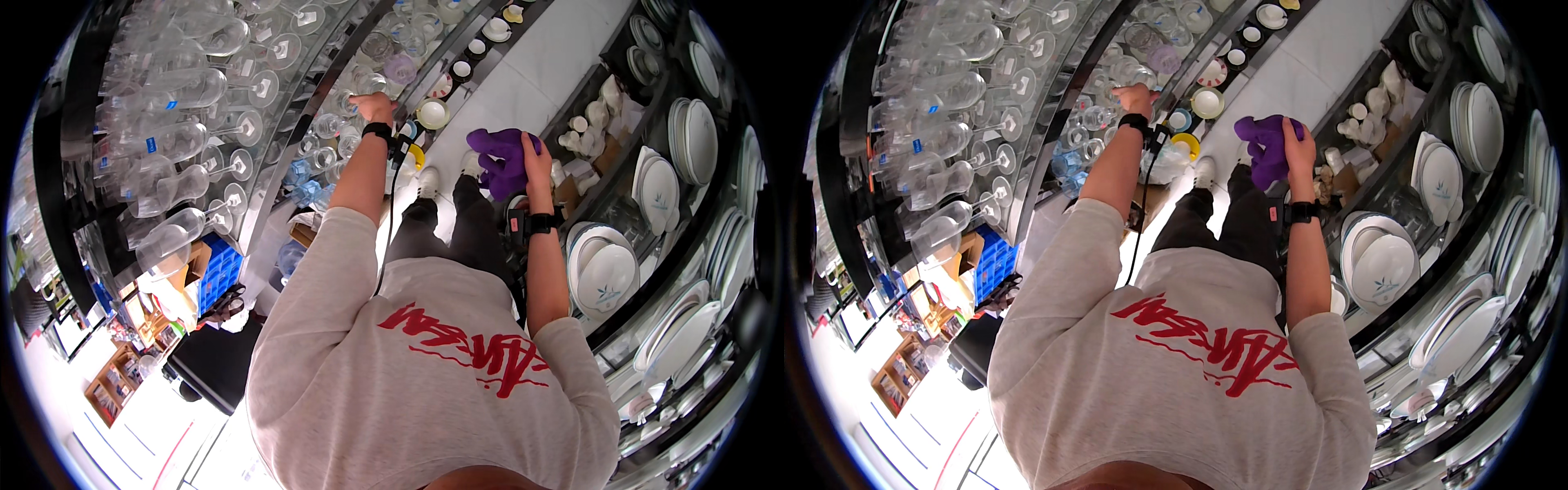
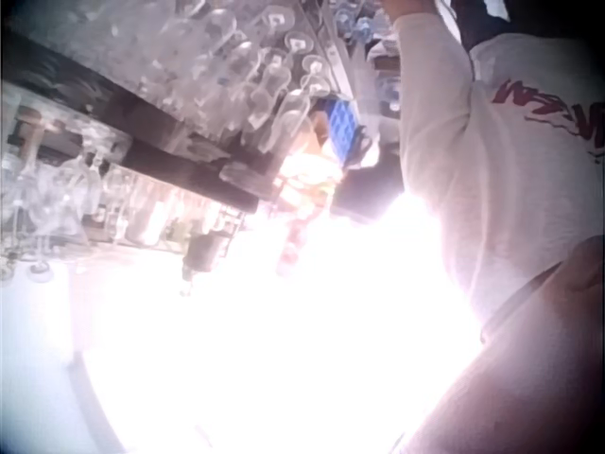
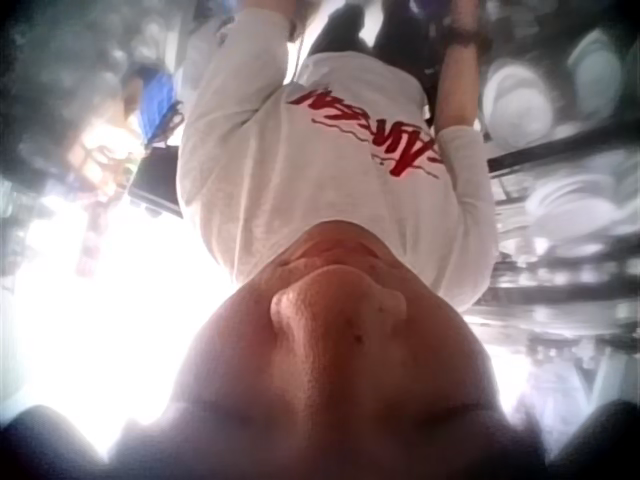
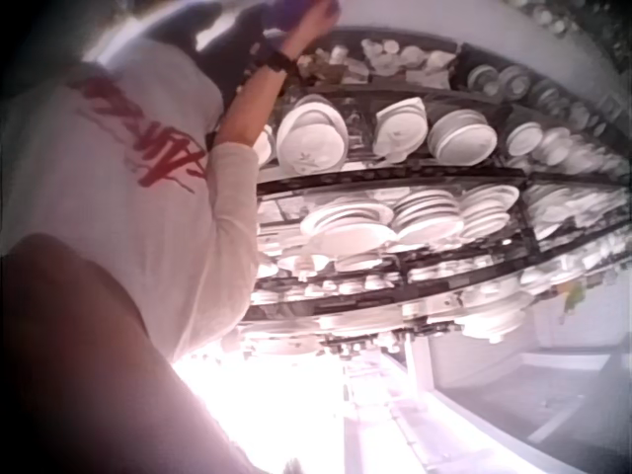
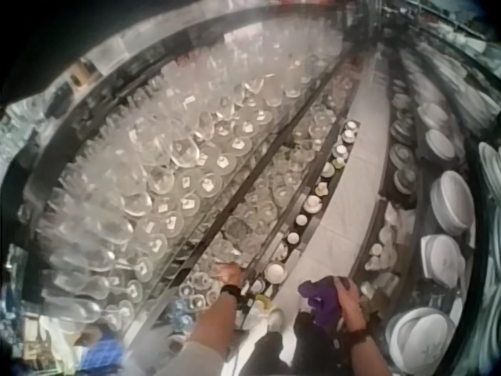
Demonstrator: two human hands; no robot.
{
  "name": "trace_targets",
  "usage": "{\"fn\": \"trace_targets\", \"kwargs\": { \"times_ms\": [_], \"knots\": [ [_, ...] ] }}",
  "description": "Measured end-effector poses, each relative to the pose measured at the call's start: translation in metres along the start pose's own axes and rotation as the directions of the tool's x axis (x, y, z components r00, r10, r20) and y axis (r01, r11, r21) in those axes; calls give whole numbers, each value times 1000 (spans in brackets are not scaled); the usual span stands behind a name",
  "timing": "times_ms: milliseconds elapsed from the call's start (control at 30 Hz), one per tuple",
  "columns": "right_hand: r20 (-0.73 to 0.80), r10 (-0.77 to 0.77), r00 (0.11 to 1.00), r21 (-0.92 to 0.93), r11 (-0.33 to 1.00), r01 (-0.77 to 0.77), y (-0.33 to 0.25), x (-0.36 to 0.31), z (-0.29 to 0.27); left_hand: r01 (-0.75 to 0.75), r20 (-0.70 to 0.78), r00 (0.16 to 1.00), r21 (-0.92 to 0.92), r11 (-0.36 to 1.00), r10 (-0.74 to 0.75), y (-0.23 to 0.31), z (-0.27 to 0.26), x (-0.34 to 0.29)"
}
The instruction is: The person repeatedly picks up clear plastic glasses from a shelf, wipes each one with a purple cloth, and returns it to the shelf. The sequence continues with multiple glasses handled one at a time in a consistent pick-wipe-place pattern.
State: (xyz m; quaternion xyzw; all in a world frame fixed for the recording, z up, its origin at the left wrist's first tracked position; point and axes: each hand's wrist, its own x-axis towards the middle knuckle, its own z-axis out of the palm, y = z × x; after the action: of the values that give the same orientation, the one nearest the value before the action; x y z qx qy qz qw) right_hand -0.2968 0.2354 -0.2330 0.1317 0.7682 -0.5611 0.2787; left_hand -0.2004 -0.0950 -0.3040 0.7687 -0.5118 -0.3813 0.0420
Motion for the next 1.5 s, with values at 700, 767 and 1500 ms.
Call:
{"fn": "trace_targets", "kwargs": {
  "times_ms": [700,767,1500],
  "knots": [
    [-28,-3,1000,-8,1000,3,13,19,-38,20,-232,953,690,723,195,-80,116,117],
    [-47,4,999,-13,1000,-5,17,18,-39,34,-230,968,507,861,97,-74,112,113],
    [15,35,999,21,999,-35,24,19,-20,-534,-41,672,664,523,739,10,-53,46]
  ]
}}
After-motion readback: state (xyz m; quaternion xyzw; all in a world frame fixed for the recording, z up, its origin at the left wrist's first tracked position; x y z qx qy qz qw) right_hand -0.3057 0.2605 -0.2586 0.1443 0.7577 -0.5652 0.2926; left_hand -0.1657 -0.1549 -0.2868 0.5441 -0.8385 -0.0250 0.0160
